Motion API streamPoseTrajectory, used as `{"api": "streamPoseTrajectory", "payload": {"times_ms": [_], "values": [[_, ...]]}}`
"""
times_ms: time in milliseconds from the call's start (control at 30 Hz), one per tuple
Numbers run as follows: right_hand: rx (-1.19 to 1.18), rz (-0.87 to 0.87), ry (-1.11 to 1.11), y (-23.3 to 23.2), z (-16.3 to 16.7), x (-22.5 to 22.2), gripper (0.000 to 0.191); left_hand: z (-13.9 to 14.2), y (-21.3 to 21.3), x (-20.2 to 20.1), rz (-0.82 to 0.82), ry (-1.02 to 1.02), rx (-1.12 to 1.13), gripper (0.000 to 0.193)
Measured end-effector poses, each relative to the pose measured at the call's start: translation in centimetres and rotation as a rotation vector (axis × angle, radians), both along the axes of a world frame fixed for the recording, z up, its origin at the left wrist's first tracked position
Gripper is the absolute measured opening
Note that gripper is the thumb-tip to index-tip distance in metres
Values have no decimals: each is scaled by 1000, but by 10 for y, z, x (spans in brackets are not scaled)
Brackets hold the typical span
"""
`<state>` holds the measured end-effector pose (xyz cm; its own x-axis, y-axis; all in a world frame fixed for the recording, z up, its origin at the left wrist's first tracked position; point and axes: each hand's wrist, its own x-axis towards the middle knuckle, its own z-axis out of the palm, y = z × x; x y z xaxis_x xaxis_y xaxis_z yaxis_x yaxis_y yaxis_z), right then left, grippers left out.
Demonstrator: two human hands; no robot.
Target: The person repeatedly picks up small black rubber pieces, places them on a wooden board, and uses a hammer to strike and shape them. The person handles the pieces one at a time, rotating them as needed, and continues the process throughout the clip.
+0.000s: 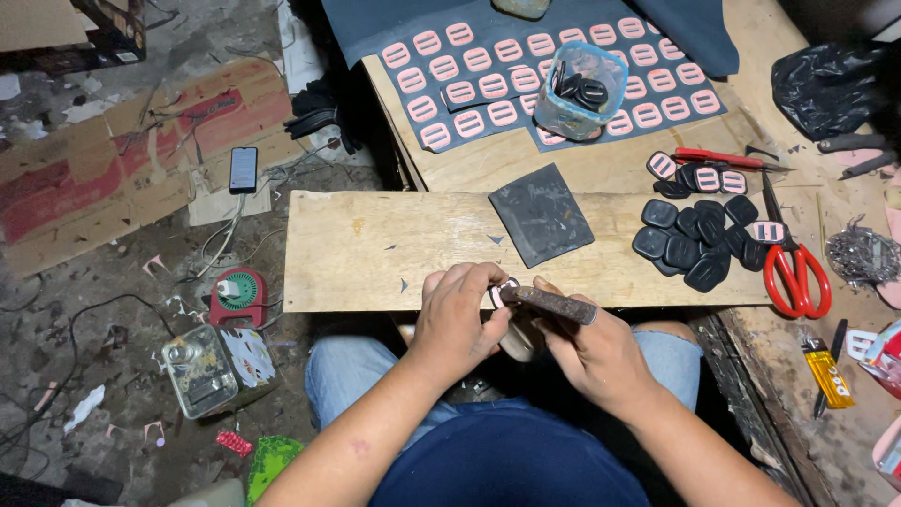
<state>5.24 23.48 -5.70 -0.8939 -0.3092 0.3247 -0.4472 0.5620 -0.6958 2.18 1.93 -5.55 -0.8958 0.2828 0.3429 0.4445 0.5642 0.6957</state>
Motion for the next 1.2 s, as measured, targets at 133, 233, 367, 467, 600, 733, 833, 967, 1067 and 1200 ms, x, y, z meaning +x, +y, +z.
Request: {"api": "streamPoseTrajectory", "payload": {"times_ms": [133, 233, 367, 467, 600, 733, 833, 967, 1067, 1200], "values": [[-55, -59, -56, -4, -10, 3, 37, -2, 1, 0, 5, -31, -1, 40], [-1, -41, 38, -3, -12, 4, 37, -3, 0, 0, -8, -39, -19, 41], [-22, -5, 23, -3, -14, 3, 36, 0, 0, -2, -8, -31, -31, 42], [-78, -56, -42, -5, -21, 5, 35, 2, 2, -1, -10, -45, -16, 42], [-287, -144, -319, 3, -31, 6, 37, 1, 2, -2, -8, -73, -9, 43], [-616, -291, -710, 8, -35, 4, 46, 0, 1, -3, -7, -75, -13, 43], [-667, -336, -799, 4, -34, 3, 54, 1, 1, -2, -5, -93, -10, 45], [-672, -333, -813, -7, -31, 3, 53, 2, 0, -2, -12, -76, -8, 45], [-683, -358, -846, -15, -27, 2, 53, 2, -1, -2, -14, -67, -7, 45], [-480, -325, -746, -14, -17, -2, 50, -1, 0, -3, -6, -69, -11, 43]]}}
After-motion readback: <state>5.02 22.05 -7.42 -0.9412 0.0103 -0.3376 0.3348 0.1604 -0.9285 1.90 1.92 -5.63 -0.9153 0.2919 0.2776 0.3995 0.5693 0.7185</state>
